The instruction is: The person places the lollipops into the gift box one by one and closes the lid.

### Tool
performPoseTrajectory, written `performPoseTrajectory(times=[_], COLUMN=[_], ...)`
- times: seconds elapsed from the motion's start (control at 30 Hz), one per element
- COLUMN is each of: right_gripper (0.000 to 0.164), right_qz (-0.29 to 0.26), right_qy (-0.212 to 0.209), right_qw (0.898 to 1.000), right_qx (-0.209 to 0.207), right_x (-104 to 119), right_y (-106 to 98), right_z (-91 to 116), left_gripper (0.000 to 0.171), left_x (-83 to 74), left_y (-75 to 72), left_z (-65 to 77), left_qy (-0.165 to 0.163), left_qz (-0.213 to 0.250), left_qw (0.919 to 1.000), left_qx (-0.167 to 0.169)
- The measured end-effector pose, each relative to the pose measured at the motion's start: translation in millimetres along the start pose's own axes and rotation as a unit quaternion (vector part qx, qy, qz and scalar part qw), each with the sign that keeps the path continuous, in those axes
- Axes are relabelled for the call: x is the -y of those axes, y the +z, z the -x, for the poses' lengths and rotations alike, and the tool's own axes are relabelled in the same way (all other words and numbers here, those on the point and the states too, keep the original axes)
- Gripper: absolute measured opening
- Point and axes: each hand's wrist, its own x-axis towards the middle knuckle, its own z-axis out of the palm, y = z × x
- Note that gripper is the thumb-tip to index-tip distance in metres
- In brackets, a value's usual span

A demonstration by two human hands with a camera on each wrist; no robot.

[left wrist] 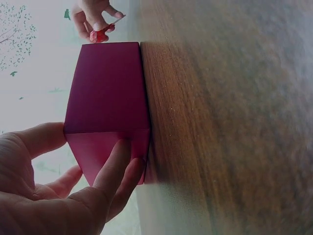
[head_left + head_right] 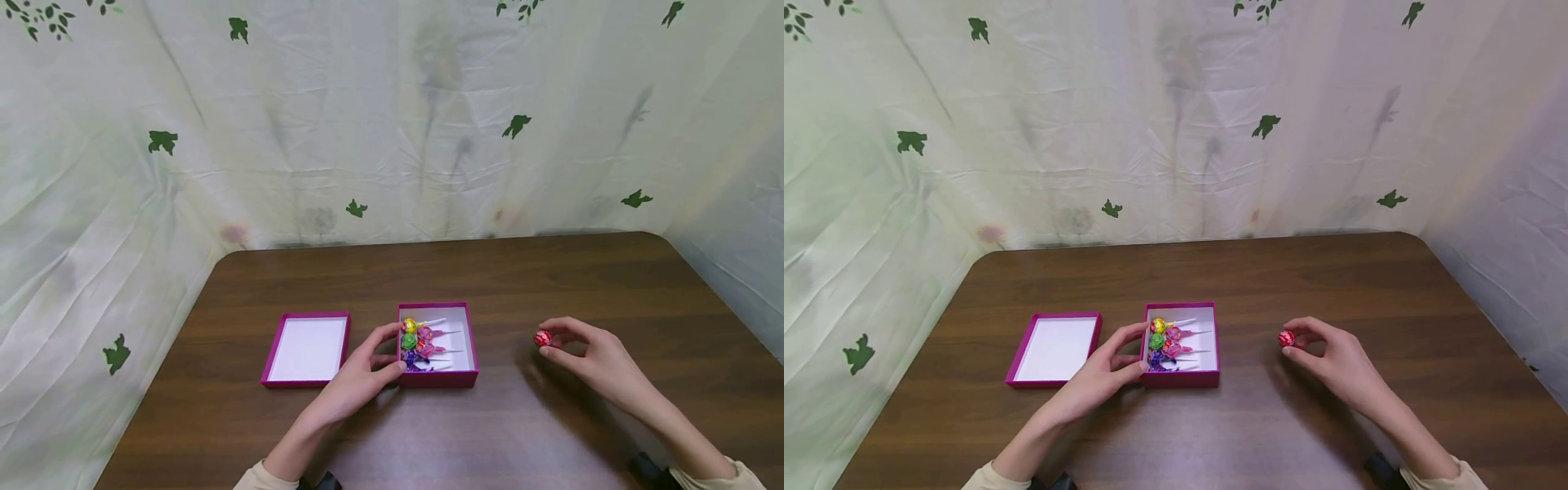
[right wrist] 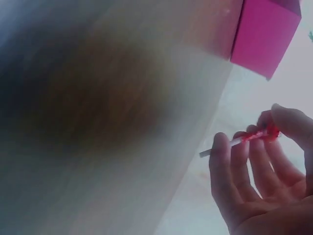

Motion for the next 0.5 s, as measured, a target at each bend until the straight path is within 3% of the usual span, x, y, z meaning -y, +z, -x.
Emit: performPoseTrajectory(times=[0.27,0.5], right_gripper=[0.034,0.036], right_qz=[-0.058,-0.109], right_qy=[-0.008,-0.035], right_qw=[0.998,0.993], right_qx=[-0.036,-0.039], right_x=[10.9,21.8], right_y=[11.0,18.0], right_z=[-6.0,-12.5], left_gripper=[0.060,0.062], left_x=[-1.5,-1.0], left_y=[0.4,0.2], left_z=[1.1,1.6], left_qy=[0.005,0.003], left_qz=[0.006,0.004], left_qw=[1.0000,1.0000], left_qx=[0.001,0.004])
